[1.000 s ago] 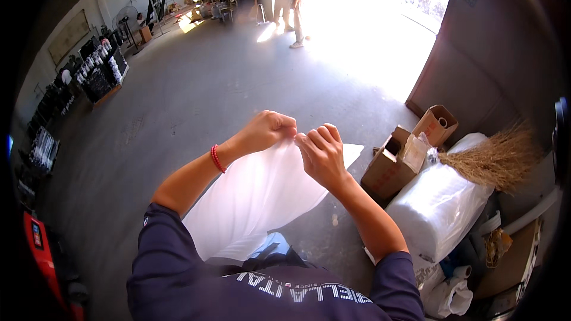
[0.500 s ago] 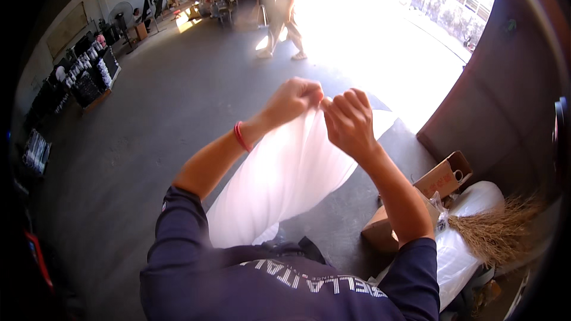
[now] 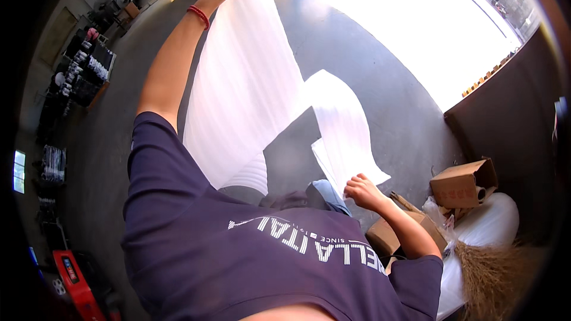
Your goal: The person folds white foam sheets into rectangular pads. They use both hands to align and fold the material repeatedly, eventually placing the folded stacks on the floor.
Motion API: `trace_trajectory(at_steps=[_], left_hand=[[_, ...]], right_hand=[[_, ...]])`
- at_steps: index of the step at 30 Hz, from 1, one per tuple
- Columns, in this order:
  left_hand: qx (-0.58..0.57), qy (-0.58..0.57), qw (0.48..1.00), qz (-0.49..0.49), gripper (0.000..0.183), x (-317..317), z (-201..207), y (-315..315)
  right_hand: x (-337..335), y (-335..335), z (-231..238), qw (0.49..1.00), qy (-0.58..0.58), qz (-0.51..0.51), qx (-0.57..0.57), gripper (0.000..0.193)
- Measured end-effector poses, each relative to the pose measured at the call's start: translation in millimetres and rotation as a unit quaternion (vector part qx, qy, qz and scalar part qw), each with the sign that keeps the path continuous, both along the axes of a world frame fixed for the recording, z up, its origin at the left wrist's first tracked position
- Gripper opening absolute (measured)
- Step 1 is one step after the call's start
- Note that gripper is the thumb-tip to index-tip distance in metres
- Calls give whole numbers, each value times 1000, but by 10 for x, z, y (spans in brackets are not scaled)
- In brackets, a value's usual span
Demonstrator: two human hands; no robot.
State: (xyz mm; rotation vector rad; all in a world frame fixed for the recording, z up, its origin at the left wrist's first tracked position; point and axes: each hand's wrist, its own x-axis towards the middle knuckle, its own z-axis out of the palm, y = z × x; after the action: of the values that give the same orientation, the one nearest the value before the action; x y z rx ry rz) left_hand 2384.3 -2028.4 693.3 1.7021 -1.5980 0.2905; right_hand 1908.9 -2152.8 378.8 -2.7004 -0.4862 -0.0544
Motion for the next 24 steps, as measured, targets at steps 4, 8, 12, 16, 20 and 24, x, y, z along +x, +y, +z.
trace_trajectory(at_steps=[4,8,12,16,20,24], left_hand=[[4,1,999,52,27,723,284,-740],[-14,24,988,150,28,1910,58,-1613],[-33,63,984,164,27,2574,104,-2488],[-57,55,982,171,28,3439,12,-3295],[-40,49,972,228,29,3892,-89,-4411],[-16,37,976,212,27,4432,-184,-5772]], right_hand=[[-74,-1484,-315,983,150,-92,-45,4],[524,-2779,17,960,221,-147,-84,5],[918,-3898,-96,902,354,-167,-182,7],[1716,-5048,27,916,305,-202,-162,3],[3052,-5983,732,948,170,-211,-171,8],[4345,-6869,1591,952,66,-230,-191,9]])
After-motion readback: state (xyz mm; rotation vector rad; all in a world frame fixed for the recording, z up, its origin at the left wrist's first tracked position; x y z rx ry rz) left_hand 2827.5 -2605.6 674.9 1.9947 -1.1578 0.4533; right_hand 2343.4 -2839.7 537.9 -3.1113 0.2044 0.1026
